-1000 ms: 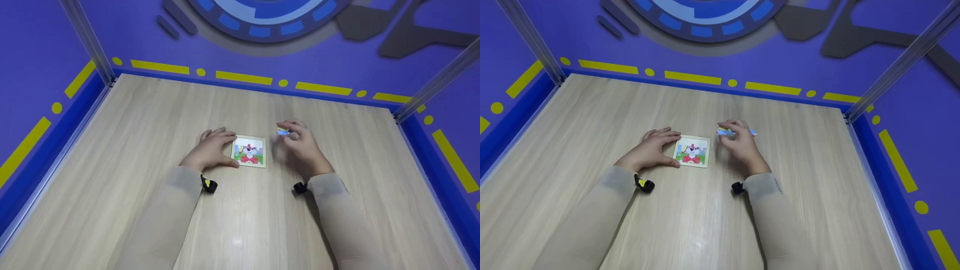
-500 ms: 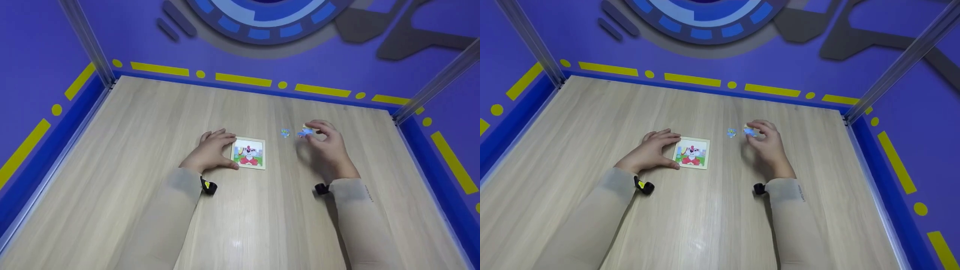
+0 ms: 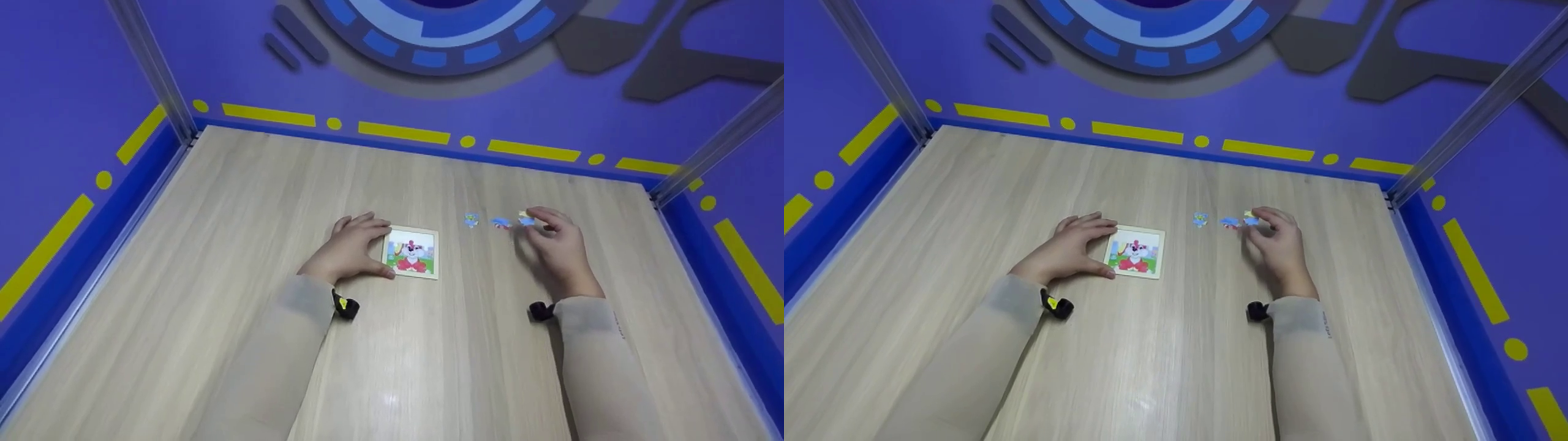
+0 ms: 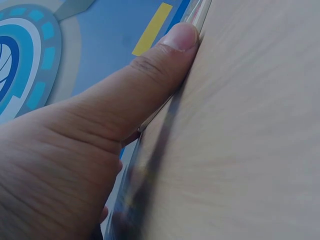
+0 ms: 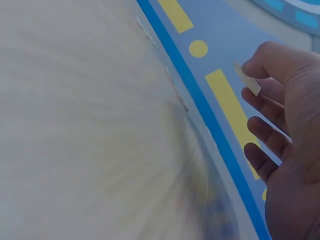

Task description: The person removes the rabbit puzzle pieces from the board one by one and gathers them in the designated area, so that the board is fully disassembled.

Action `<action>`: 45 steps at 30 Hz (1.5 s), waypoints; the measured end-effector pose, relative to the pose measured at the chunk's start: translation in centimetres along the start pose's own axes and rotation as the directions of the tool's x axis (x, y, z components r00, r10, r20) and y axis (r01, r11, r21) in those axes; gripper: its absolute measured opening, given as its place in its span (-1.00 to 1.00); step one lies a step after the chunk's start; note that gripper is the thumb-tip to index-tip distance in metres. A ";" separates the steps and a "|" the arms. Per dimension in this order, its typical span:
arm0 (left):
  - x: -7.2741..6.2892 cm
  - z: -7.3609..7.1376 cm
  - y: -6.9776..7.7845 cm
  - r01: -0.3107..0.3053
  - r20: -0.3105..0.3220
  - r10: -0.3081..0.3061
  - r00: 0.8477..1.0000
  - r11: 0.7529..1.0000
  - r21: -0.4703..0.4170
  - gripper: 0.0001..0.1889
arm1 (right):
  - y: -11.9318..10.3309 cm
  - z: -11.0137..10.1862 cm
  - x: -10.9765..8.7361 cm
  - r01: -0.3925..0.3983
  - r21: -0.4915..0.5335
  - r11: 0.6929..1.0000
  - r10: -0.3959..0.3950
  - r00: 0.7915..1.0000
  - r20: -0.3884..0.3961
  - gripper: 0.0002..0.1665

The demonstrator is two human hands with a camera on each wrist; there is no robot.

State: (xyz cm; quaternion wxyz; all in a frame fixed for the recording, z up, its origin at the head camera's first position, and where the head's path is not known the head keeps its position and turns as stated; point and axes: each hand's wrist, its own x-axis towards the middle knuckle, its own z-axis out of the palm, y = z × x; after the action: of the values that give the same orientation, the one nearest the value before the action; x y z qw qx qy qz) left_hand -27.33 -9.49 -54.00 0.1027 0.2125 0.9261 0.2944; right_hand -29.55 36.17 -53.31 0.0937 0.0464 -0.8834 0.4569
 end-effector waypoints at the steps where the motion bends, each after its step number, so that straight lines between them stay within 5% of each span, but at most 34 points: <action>1: 0.0 0.0 0.0 0.001 0.000 -0.001 1.000 1.000 0.000 0.14 | 0.2 -0.1 0.0 -0.009 -0.013 1.000 0.009 1.000 0.003 -0.50; 8: 0.1 0.0 0.0 -0.005 0.001 0.005 1.000 1.000 0.012 0.15 | 1.2 -0.3 -0.2 -0.065 -0.147 0.987 0.071 0.997 0.038 -0.44; 14: 0.1 0.1 -0.1 0.003 0.005 -0.003 1.000 1.000 0.010 0.16 | 1.9 -0.2 -0.2 -0.023 -0.232 0.972 0.039 0.997 0.065 -0.44; 26: -0.1 0.0 0.0 0.012 0.008 -0.012 1.000 1.000 0.009 0.18 | 2.2 -0.1 0.0 -0.014 -0.260 0.966 0.040 0.995 0.094 -0.43; 35: 0.0 0.0 -0.1 -0.002 0.005 0.002 1.000 1.000 0.025 0.17 | 1.2 0.2 -0.3 -0.068 -0.171 0.983 0.071 0.997 0.012 -0.43; 41: 0.0 0.0 -0.1 -0.009 -0.002 0.009 1.000 0.999 0.031 0.17 | -0.8 1.5 -0.3 -0.014 -0.056 0.998 0.009 0.997 -0.081 -0.52; 45: 0.1 0.1 0.0 -0.006 0.001 0.006 1.000 1.000 0.029 0.17 | -3.4 3.1 -0.6 0.041 0.013 0.999 -0.040 0.997 -0.061 -0.56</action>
State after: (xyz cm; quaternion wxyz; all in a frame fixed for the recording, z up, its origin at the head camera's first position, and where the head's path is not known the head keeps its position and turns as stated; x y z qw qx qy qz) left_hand -27.38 -9.42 -54.10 0.0992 0.2170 0.9295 0.2812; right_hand -28.78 31.69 -52.46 0.1293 0.0512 -0.8757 0.4624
